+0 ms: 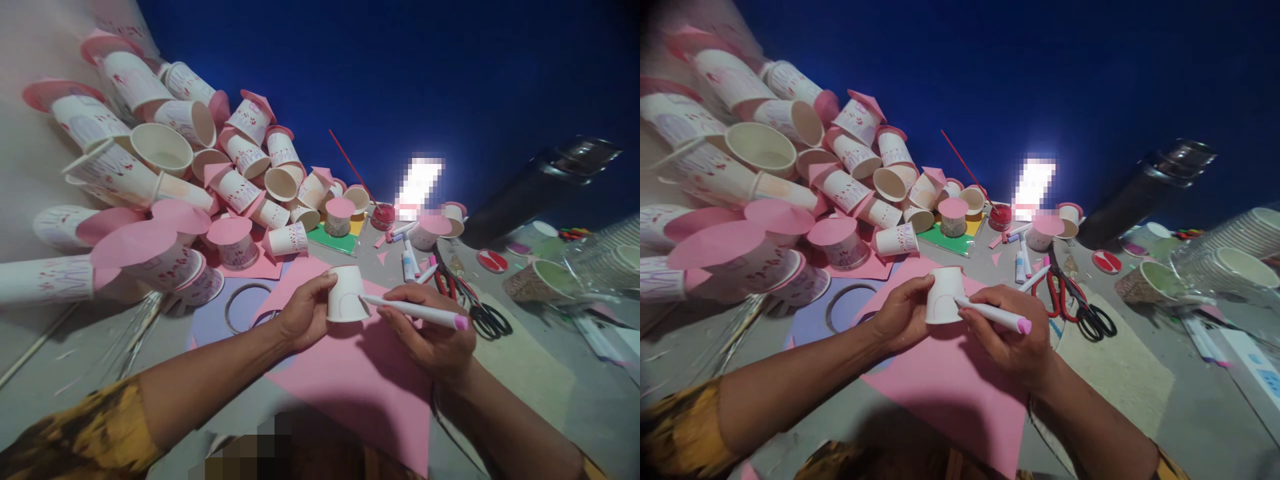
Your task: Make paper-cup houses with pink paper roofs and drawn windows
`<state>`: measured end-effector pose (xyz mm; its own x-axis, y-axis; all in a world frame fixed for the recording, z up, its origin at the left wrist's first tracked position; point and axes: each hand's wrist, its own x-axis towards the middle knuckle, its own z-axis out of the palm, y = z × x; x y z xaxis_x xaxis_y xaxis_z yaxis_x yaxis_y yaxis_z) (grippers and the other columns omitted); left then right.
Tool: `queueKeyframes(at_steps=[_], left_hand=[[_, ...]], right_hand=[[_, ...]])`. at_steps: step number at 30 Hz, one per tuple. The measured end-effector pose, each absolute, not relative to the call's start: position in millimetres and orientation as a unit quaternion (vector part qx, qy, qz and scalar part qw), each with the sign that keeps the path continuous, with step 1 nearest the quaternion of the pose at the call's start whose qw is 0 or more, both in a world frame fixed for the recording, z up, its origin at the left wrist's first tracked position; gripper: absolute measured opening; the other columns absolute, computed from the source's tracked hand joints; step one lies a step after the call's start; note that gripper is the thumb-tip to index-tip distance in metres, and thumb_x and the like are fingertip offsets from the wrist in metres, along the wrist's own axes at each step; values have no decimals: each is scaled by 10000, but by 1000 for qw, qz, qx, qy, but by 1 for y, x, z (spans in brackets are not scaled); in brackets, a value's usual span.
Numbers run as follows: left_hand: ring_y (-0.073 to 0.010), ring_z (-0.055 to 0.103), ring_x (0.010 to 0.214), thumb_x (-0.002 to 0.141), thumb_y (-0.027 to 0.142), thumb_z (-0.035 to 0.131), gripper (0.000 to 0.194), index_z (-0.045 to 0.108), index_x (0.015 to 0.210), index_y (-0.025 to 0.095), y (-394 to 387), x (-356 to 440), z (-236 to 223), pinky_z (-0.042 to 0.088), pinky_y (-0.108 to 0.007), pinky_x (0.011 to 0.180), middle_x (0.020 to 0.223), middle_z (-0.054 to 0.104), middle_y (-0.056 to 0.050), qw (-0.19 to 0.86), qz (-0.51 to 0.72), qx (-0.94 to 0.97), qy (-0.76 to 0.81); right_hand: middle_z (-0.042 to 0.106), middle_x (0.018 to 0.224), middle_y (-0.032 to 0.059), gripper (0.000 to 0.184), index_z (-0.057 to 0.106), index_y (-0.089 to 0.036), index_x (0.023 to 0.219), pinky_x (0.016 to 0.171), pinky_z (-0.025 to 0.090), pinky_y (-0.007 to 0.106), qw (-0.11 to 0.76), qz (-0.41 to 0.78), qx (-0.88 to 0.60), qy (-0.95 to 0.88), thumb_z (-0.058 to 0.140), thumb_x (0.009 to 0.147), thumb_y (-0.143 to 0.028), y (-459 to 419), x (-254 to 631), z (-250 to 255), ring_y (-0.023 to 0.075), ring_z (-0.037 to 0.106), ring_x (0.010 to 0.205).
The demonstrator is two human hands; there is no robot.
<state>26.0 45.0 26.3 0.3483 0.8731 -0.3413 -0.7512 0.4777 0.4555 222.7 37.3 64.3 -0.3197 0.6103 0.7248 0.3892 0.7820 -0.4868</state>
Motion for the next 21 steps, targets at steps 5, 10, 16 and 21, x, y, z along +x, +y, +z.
queueKeyframes(at_steps=[5, 10, 16, 21], left_hand=[[-199, 644, 744, 802, 254, 732, 227, 689, 995, 143, 46, 25, 25, 537, -359, 851, 796, 686, -40, 817, 495, 86, 283], [-185, 633, 733, 791, 243, 736, 239, 693, 1007, 150, 44, 26, 22, 524, -323, 809, 792, 679, -29, 818, 493, 92, 283], [-174, 608, 693, 776, 223, 735, 291, 708, 1049, 129, 43, 29, 28, 521, -299, 718, 780, 665, -33, 812, 494, 117, 288], [-171, 615, 701, 786, 215, 728, 247, 689, 1017, 138, 45, 27, 29, 521, -307, 756, 782, 663, -26, 814, 496, 91, 288]], right_hand=[[753, 753, 31, 168, 698, -235, 968, 512, 542, 308, 512, 125, -317, -789, 711, 880, -93, 37, 222, 65, 186, 698, 604], [757, 762, 34, 162, 700, -236, 964, 522, 538, 308, 504, 134, -317, -792, 708, 888, -93, 37, 221, 64, 183, 697, 611], [755, 748, 32, 143, 698, -237, 953, 509, 532, 301, 500, 116, -314, -799, 712, 887, -110, 38, 220, 68, 185, 699, 599], [741, 724, 27, 144, 677, -227, 932, 501, 524, 289, 490, 126, -307, -806, 688, 891, -89, 37, 220, 72, 172, 685, 573]])
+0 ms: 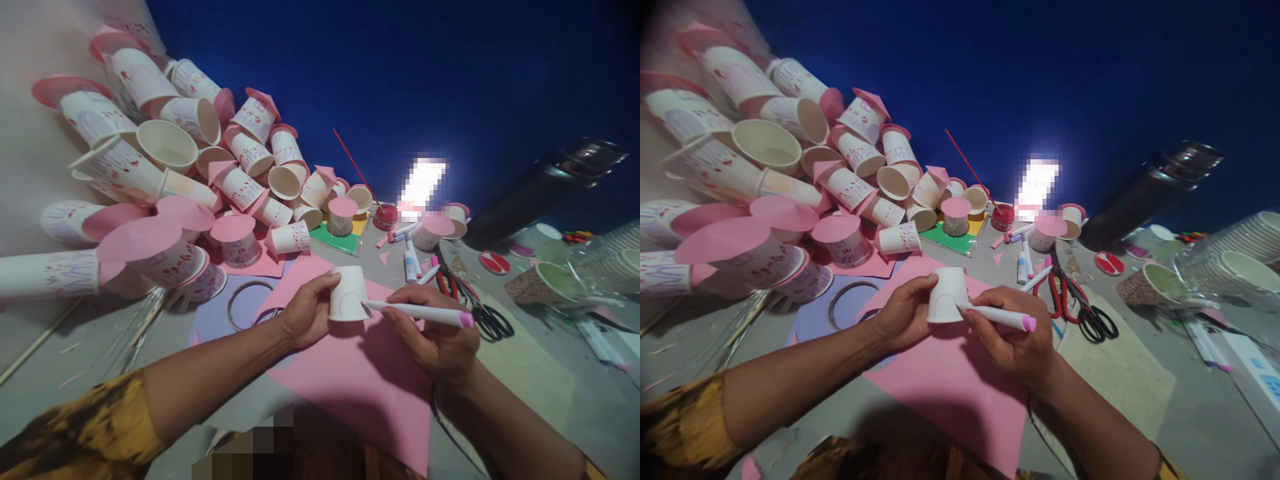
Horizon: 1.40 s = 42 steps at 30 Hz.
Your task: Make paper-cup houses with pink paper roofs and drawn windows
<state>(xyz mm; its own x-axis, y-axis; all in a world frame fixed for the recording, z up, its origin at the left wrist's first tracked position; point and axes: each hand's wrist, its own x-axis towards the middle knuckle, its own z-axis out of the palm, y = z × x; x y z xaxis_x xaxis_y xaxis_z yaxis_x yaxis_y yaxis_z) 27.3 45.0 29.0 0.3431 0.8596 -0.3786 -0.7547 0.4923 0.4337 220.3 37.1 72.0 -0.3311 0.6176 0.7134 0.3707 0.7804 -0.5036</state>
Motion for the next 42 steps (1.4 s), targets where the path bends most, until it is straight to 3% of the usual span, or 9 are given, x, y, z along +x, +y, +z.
queueKeyframes(at_steps=[9, 13, 21, 30, 36, 42], left_hand=[[-175, 620, 695, 776, 213, 746, 240, 687, 999, 146, 45, 27, 27, 527, -331, 813, 767, 665, -20, 819, 494, 98, 276], [-170, 627, 672, 769, 222, 746, 247, 680, 993, 142, 44, 28, 28, 539, -312, 756, 756, 668, -22, 814, 492, 107, 289], [-266, 734, 802, 839, 267, 660, 378, 622, 1176, 99, 47, 25, 28, 583, -396, 786, 900, 760, -120, 811, 486, 122, 303], [-203, 684, 755, 794, 246, 736, 361, 674, 1119, 101, 45, 25, 25, 561, -315, 731, 871, 736, -92, 803, 500, 119, 300], [-179, 640, 721, 732, 275, 811, 298, 690, 976, 155, 46, 26, 28, 547, -313, 737, 798, 674, -31, 800, 499, 127, 308], [-164, 611, 709, 662, 370, 889, 439, 708, 999, 155, 45, 28, 27, 521, -274, 659, 790, 656, -21, 777, 504, 207, 314]], right_hand=[[732, 736, 21, 140, 682, -227, 953, 507, 517, 293, 508, 134, -312, -791, 702, 897, -100, 38, 221, 64, 168, 672, 588], [726, 710, 18, 130, 680, -223, 924, 488, 512, 278, 497, 137, -306, -800, 689, 897, -97, 40, 221, 66, 161, 665, 563], [691, 676, 5, 95, 635, -227, 897, 476, 492, 265, 463, 150, -298, -821, 633, 913, -133, 37, 221, 72, 144, 636, 527], [705, 698, 9, 148, 651, -239, 956, 487, 522, 279, 500, 151, -308, -795, 661, 904, -101, 37, 219, 70, 164, 662, 566], [673, 636, -13, 143, 645, -247, 888, 457, 488, 257, 471, 167, -297, -813, 641, 901, -104, 37, 221, 73, 149, 631, 520], [756, 785, 43, 191, 670, -228, 1000, 560, 565, 295, 478, 163, -268, -821, 645, 879, -83, 35, 221, 70, 189, 719, 642]])
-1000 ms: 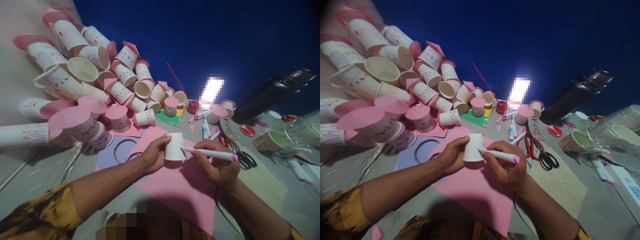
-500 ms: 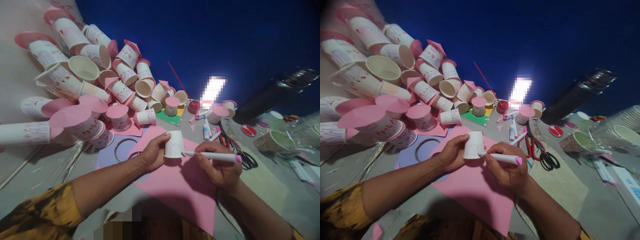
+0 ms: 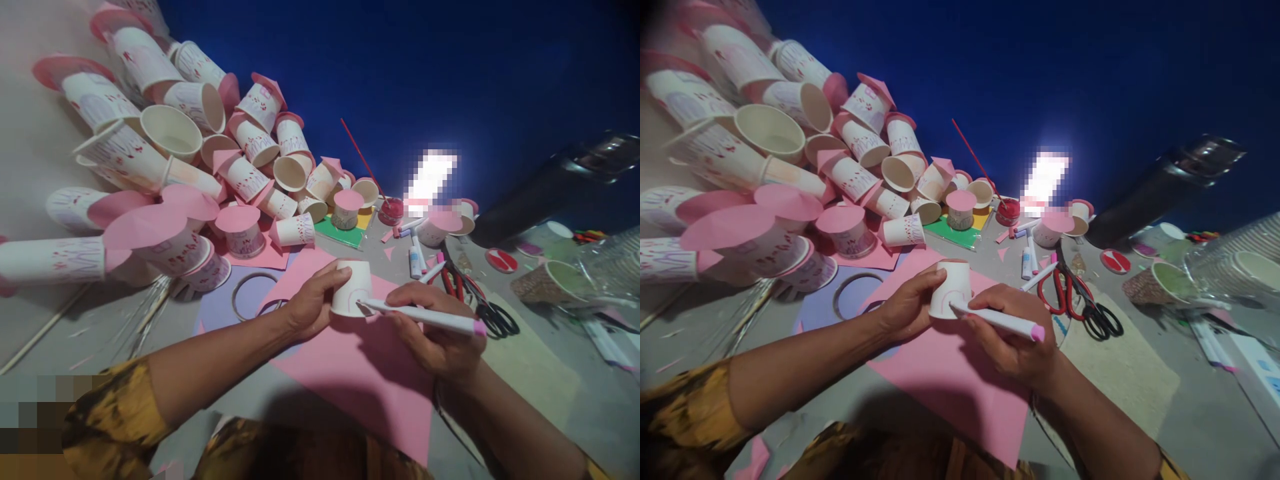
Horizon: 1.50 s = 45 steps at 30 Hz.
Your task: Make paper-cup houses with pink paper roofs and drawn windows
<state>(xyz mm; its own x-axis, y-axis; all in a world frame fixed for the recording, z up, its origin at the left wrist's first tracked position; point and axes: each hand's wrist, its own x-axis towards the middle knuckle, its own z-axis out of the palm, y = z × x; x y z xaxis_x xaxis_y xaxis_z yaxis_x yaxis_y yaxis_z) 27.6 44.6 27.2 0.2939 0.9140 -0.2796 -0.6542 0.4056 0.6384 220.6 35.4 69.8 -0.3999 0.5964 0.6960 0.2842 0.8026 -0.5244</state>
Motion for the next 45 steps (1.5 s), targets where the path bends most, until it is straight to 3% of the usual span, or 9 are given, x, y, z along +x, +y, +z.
queueKeyframes(at_steps=[5, 12, 24, 29, 45], left_hand=[[-150, 607, 724, 669, 403, 897, 468, 706, 1020, 160, 42, 29, 28, 499, -244, 644, 806, 662, -17, 761, 508, 238, 327], [-121, 565, 668, 663, 397, 908, 470, 689, 1003, 156, 42, 30, 31, 473, -224, 592, 785, 645, 6, 754, 514, 246, 326], [-144, 588, 714, 658, 387, 907, 465, 694, 999, 153, 41, 29, 30, 479, -247, 648, 815, 664, -19, 769, 504, 231, 318], [-152, 578, 709, 678, 417, 890, 481, 711, 1036, 150, 41, 28, 30, 474, -251, 626, 802, 649, -20, 765, 502, 233, 329], [-190, 620, 761, 738, 349, 827, 414, 721, 1085, 149, 42, 26, 28, 508, -308, 727, 843, 678, -49, 794, 493, 183, 306]], right_hand=[[762, 787, 73, 138, 677, -184, 988, 613, 582, 307, 449, 162, -233, -847, 631, 896, -91, 34, 217, 75, 199, 739, 685], [731, 704, 29, 100, 671, -189, 906, 510, 516, 267, 417, 170, -223, -865, 604, 908, -116, 33, 215, 80, 157, 684, 564], [758, 742, 28, 154, 692, -227, 945, 510, 525, 280, 467, 142, -283, -826, 653, 887, -90, 36, 217, 76, 176, 699, 596], [698, 662, -3, 143, 650, -236, 881, 457, 483, 263, 430, 198, -272, -838, 611, 891, -99, 37, 219, 77, 150, 640, 511], [695, 659, 11, 84, 668, -197, 846, 477, 491, 254, 454, 171, -293, -824, 650, 881, -123, 39, 222, 80, 147, 639, 520]])
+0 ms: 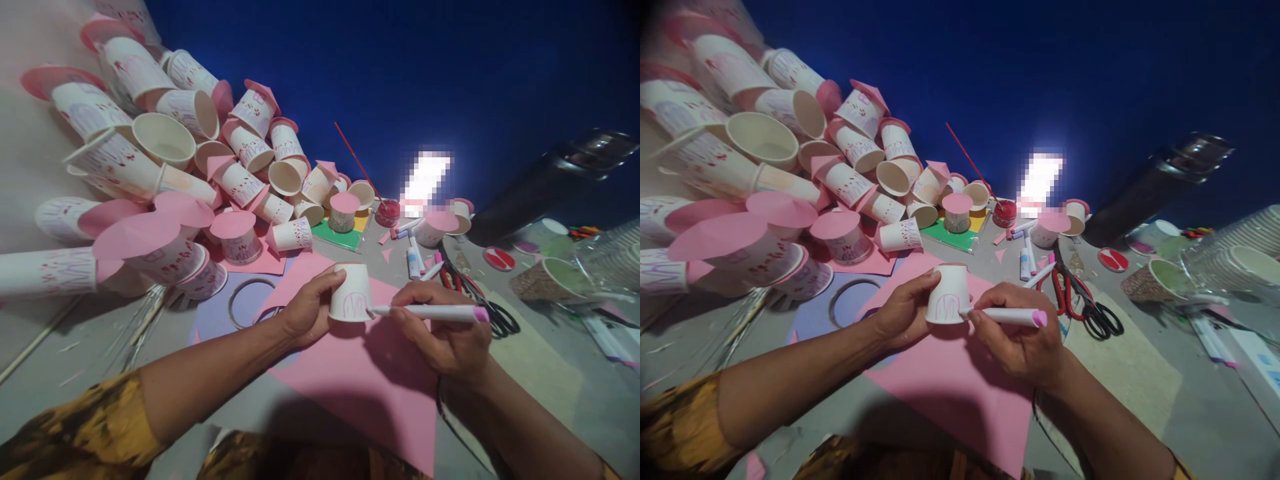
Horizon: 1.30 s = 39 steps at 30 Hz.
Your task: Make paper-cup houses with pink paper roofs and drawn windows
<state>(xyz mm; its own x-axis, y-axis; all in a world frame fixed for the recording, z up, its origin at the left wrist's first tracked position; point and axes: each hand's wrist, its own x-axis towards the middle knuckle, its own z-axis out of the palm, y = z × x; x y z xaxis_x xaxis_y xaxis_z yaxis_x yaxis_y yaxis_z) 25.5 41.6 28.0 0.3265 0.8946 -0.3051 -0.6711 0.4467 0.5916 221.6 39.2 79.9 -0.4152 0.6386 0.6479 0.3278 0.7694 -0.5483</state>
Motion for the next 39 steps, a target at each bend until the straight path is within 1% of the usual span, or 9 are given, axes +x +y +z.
queueKeyframes(at_steps=[6, 12, 16, 20, 24, 29, 32, 36, 39], left_hand=[[-188, 619, 765, 717, 332, 834, 434, 729, 1088, 135, 42, 26, 28, 508, -299, 724, 855, 693, -60, 795, 494, 185, 299], [-197, 615, 765, 699, 395, 855, 473, 737, 1086, 151, 42, 26, 28, 512, -304, 693, 844, 683, -56, 784, 493, 199, 320], [-176, 613, 774, 714, 374, 865, 458, 737, 1089, 144, 42, 26, 27, 500, -276, 705, 862, 690, -51, 775, 501, 220, 316], [-160, 606, 737, 711, 371, 877, 439, 738, 1064, 148, 41, 27, 27, 487, -263, 670, 835, 681, -33, 771, 502, 234, 313], [-159, 610, 743, 694, 377, 890, 463, 739, 1065, 146, 41, 27, 27, 495, -258, 671, 840, 683, -34, 771, 502, 238, 312], [-140, 593, 706, 688, 382, 896, 462, 732, 1052, 151, 40, 27, 29, 481, -238, 626, 819, 667, -18, 765, 504, 249, 314], [-140, 592, 703, 668, 380, 911, 475, 719, 1040, 155, 40, 28, 30, 482, -242, 633, 820, 670, -15, 767, 499, 256, 312], [-134, 588, 693, 668, 390, 914, 482, 707, 1033, 152, 40, 29, 29, 471, -238, 634, 806, 660, -7, 762, 502, 255, 320], [-135, 591, 693, 662, 394, 918, 490, 703, 1028, 149, 40, 28, 29, 476, -240, 637, 811, 666, -11, 762, 502, 257, 317]], right_hand=[[718, 700, 19, 68, 683, -195, 865, 501, 509, 245, 467, 174, -309, -810, 667, 884, -132, 39, 222, 80, 147, 661, 552], [692, 663, 2, 103, 651, -217, 868, 474, 490, 254, 436, 204, -287, -828, 629, 891, -119, 39, 222, 79, 146, 640, 518], [733, 727, 14, 148, 672, -244, 928, 509, 524, 278, 459, 185, -281, -822, 636, 888, -107, 39, 219, 79, 169, 679, 579], [732, 718, 11, 121, 677, -225, 907, 497, 521, 255, 442, 208, -267, -831, 640, 884, -113, 38, 218, 79, 152, 672, 555], [741, 738, 23, 138, 673, -230, 929, 502, 522, 266, 461, 169, -278, -826, 633, 895, -102, 38, 219, 79, 161, 681, 574], [728, 707, 25, 97, 666, -202, 906, 499, 517, 249, 429, 187, -248, -848, 615, 906, -119, 38, 219, 82, 149, 683, 564], [754, 756, 46, 102, 676, -191, 933, 533, 534, 254, 437, 160, -241, -852, 619, 908, -111, 38, 219, 84, 164, 716, 626], [737, 710, 19, 95, 664, -196, 905, 515, 516, 234, 409, 180, -233, -864, 607, 913, -120, 37, 219, 86, 138, 682, 568], [751, 748, 30, 114, 671, -199, 919, 530, 519, 233, 424, 168, -237, -858, 609, 914, -103, 36, 219, 85, 142, 696, 604]])
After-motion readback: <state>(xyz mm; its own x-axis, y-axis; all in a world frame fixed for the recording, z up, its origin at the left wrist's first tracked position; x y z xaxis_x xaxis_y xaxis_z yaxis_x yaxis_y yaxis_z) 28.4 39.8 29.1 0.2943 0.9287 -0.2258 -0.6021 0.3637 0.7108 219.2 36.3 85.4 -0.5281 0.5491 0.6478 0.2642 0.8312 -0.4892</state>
